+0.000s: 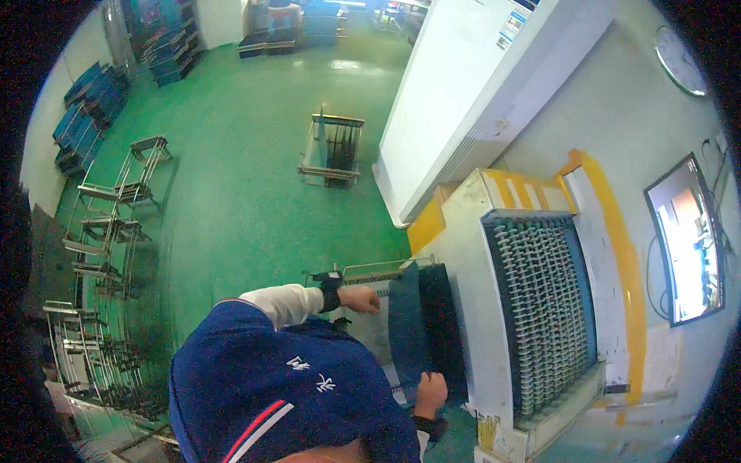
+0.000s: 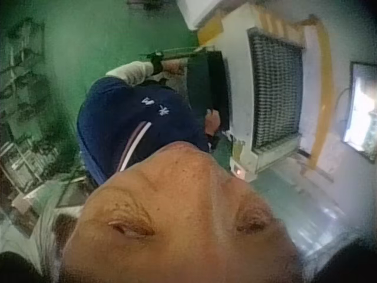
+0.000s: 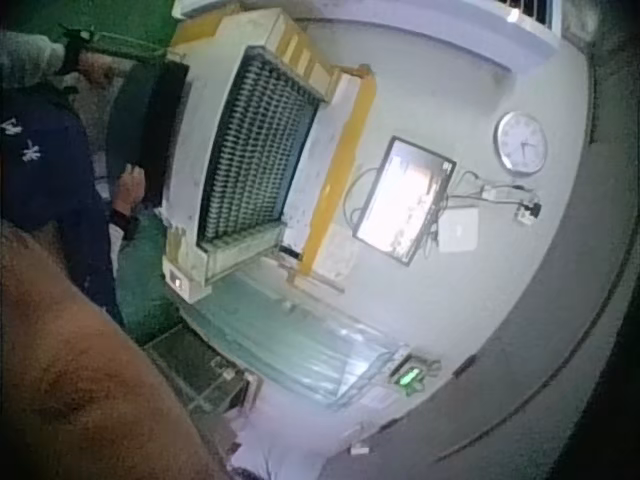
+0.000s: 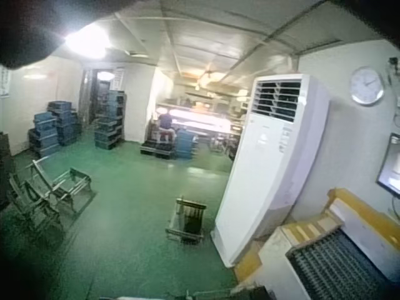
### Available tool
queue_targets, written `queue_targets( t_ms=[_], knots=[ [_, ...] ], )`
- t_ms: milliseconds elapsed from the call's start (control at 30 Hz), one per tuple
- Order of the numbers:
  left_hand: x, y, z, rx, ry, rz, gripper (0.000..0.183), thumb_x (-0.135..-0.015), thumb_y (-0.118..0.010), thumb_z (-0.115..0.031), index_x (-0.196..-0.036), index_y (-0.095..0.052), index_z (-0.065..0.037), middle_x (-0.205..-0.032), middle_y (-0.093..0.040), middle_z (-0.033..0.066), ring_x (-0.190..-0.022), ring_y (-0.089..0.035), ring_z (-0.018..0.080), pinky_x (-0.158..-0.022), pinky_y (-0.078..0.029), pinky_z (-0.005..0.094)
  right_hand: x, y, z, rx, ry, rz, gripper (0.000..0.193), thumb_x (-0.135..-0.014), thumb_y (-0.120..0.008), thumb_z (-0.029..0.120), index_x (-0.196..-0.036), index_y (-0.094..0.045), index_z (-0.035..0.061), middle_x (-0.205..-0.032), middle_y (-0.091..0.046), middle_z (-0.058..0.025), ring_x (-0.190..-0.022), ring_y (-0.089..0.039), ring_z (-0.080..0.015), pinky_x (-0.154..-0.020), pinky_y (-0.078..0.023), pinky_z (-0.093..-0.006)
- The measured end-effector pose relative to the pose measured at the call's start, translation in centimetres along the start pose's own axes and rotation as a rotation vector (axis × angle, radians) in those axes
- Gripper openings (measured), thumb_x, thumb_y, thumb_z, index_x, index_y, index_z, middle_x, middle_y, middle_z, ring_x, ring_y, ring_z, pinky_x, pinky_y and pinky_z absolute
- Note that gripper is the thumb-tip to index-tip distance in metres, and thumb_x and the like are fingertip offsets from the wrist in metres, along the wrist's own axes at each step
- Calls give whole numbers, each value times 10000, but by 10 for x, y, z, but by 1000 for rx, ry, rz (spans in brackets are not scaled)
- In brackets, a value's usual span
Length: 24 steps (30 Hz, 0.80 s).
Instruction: Loading thin blue panels from metal racks into a large industrial processing machine.
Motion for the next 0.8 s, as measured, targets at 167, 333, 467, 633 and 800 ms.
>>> queue_targets(
  t_ms=[167, 333, 467, 633, 800],
  knots=[
    [9, -13, 4, 108, -39, -39, 330, -820, -646, -330, -915, -702, -19, -744, -677, 120, -651, -646, 224, -614, -511, 366, 11, -30, -2, 28, 111, -77, 196, -810, -624, 215, -806, -656, 22, -890, -616, -151, -844, -590, -359, -736, -467, -471],
    [27, -9, 9, 108, 4, -34, 321, -820, -653, -317, -942, -704, -24, -804, -694, 123, -699, -657, 237, -637, -514, 374, 10, -74, -30, 69, 64, 26, 214, -800, -631, 224, -814, -659, 13, -902, -623, -163, -853, -595, -365, -750, -474, -476],
    [43, 8, -2, -29, -42, -116, 307, -816, -668, -302, -967, -711, -37, -841, -706, 123, -768, -672, 238, -684, -519, 381, 6, -94, -55, 130, -5, 109, 236, -796, -630, 242, -807, -656, 8, -875, -623, -187, -851, -601, -382, -749, -479, -485],
    [59, 14, 4, 130, 114, -110, 313, -815, -672, -313, -956, -714, -37, -858, -709, 127, -798, -675, 249, -712, -520, 387, 1, -88, -53, 102, -4, 93, 238, -802, -622, 254, -789, -655, 19, -845, -624, -192, -818, -608, -383, -712, -487, -487],
    [59, 20, 6, 142, 88, -134, 312, -812, -673, -314, -951, -714, -38, -866, -710, 130, -803, -677, 256, -722, -521, 386, 9, -53, -25, 120, 62, 82, 244, -814, -604, 277, -777, -658, 42, -825, -622, -163, -779, -612, -361, -659, -489, -481]
  ],
)
Point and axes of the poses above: each hand's wrist, its own x-axis away from the middle knuckle, its own y-axis out of the back of the hand, z = x × y, the point moved 7 cm from there along -x, towards the middle knuckle
